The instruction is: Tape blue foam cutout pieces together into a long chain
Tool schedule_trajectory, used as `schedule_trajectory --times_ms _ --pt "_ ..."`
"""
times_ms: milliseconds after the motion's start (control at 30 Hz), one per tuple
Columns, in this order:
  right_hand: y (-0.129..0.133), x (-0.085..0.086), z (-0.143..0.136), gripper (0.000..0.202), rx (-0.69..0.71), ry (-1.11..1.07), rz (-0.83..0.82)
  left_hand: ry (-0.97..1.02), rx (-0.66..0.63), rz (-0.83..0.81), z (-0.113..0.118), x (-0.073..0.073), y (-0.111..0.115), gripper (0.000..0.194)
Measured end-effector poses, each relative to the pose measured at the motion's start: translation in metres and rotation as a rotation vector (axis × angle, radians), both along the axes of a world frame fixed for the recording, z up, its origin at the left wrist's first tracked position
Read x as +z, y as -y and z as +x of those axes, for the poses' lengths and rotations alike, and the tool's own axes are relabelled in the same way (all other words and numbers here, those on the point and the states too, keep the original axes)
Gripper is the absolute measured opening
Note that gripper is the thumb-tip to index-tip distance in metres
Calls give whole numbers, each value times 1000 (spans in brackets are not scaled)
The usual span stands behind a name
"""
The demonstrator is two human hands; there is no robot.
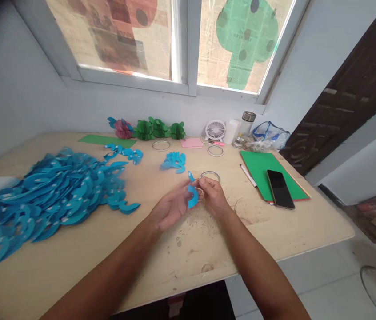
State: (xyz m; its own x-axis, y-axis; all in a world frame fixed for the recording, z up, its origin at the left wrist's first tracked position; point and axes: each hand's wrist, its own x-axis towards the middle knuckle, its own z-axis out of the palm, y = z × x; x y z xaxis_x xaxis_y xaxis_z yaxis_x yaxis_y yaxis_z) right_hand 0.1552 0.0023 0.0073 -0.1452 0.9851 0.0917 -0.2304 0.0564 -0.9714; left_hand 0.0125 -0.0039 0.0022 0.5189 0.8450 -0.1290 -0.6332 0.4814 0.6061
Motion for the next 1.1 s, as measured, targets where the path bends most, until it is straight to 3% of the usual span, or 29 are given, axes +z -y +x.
schedule_trajectory --times_ms 167,367,600,700,867,1100 --pt "-1 -1 0 30 -2 -1 91 -52 61 -9 -2 2 2 49" --pt "-1 0 0 32 -14 45 65 -43 114 -23 -4 3 0 54" --pt "-2 2 1 32 -28 47 79 -61 134 77 -4 1 -3 66" --pt "-3 1 1 30 -46 63 74 -202 295 173 -2 1 -4 70" --pt "-5 -2 3 24 -123 66 51 -504 607 397 0 -2 -6 58" --pt "-6 -6 5 26 -139 121 26 -616 720 471 -1 -5 -5 55"
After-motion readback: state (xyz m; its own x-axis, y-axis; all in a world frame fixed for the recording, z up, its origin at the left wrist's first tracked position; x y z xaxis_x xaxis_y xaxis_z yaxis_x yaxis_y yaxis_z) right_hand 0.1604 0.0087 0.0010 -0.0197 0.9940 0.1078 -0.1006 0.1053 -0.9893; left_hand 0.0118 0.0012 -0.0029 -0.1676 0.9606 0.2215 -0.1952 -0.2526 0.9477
